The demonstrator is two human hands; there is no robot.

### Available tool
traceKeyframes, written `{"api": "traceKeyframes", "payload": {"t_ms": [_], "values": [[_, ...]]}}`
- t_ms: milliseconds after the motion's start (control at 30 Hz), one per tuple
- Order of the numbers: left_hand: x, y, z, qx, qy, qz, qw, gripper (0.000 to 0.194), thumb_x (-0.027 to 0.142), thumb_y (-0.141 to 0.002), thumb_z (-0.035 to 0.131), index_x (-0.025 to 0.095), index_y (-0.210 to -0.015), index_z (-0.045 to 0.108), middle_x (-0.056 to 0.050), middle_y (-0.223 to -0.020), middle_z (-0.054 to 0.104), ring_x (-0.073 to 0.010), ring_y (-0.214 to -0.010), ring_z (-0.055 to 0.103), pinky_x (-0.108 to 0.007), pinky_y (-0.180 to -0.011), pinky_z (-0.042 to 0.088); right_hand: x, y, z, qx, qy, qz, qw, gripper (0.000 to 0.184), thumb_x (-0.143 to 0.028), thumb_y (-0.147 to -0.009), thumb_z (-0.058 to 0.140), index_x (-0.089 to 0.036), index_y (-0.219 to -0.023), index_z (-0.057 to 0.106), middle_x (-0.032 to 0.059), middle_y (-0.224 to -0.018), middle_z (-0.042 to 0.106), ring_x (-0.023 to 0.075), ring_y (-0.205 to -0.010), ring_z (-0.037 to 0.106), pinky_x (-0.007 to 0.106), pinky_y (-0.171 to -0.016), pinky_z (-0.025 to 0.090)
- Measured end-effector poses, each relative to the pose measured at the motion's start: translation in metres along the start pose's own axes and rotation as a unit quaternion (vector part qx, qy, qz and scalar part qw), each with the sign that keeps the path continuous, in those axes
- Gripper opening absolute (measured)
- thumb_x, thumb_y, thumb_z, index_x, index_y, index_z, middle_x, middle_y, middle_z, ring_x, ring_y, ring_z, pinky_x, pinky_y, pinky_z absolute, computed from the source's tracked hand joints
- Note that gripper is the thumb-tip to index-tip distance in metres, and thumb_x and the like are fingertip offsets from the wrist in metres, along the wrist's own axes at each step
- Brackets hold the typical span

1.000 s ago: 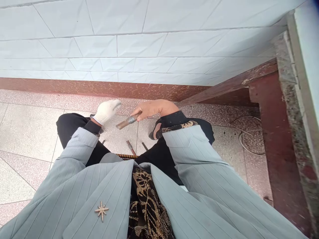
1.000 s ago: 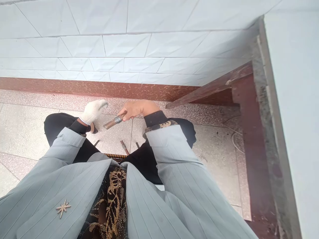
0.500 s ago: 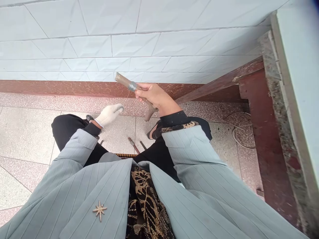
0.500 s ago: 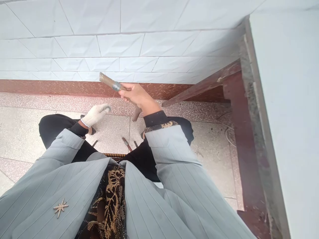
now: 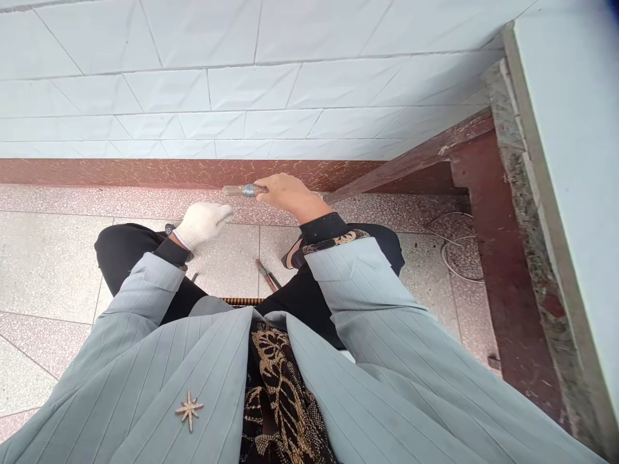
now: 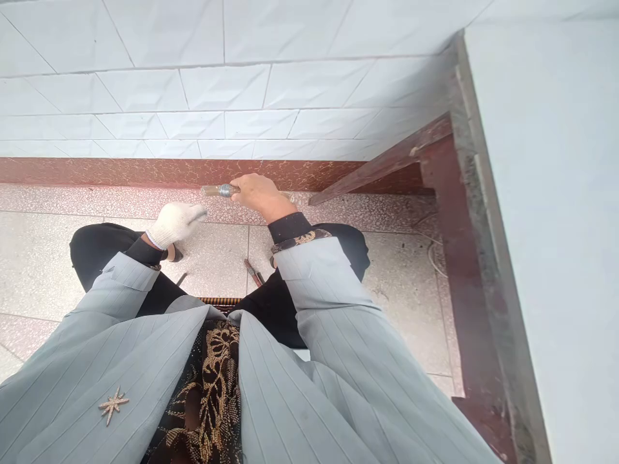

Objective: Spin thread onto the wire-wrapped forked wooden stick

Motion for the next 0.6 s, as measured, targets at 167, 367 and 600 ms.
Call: {"api": "traceKeyframes", "payload": {"t_ms": [167, 367, 600], "values": [[-0.011, -0.002, 0.001, 0.039, 0.037, -0.014, 0.998, 0.031, 0.033, -0.108, 0.047, 0.026, -0.116, 0.076, -0.008, -0.105, 0.080, -0.0257, -0.095, 0.074, -0.036, -0.076, 0.045, -0.020, 0.012, 0.040, -0.257, -0.038, -0.162, 0.952, 0.042, -0.024, -0.087, 0.073, -0.025, -0.127, 0.085, 0.0033, -0.090, 0.080, 0.0180, -0.078, 0.065, 0.029, -0.070, 0.046], [-0.026, -0.008, 0.008, 0.059, 0.197, -0.058, 0.977, 0.031, 0.032, -0.106, 0.047, 0.022, -0.109, 0.076, -0.006, -0.105, 0.080, -0.0228, -0.096, 0.072, -0.034, -0.085, 0.050, -0.038, 0.027, 0.030, -0.320, -0.206, -0.236, 0.894, 0.054, -0.038, -0.084, 0.077, -0.023, -0.135, 0.081, -0.0019, -0.081, 0.074, 0.0122, -0.068, 0.056, 0.026, -0.069, 0.045], [-0.020, -0.013, 0.022, 0.038, 0.315, -0.028, 0.948, 0.029, 0.030, -0.102, 0.047, 0.018, -0.103, 0.072, -0.006, -0.098, 0.076, -0.0192, -0.094, 0.069, -0.033, -0.091, 0.053, -0.022, 0.015, -0.006, -0.088, -0.364, -0.121, 0.919, 0.037, -0.025, -0.090, 0.072, -0.021, -0.126, 0.081, -0.0006, -0.083, 0.070, 0.0129, -0.069, 0.055, 0.027, -0.070, 0.048]]}}
Point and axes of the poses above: each hand's wrist, its own y-axis away from the middle knuckle, its own z-axis out of the palm, x = y × z, the point moved 7 cm from there along -y, towards the middle knuckle
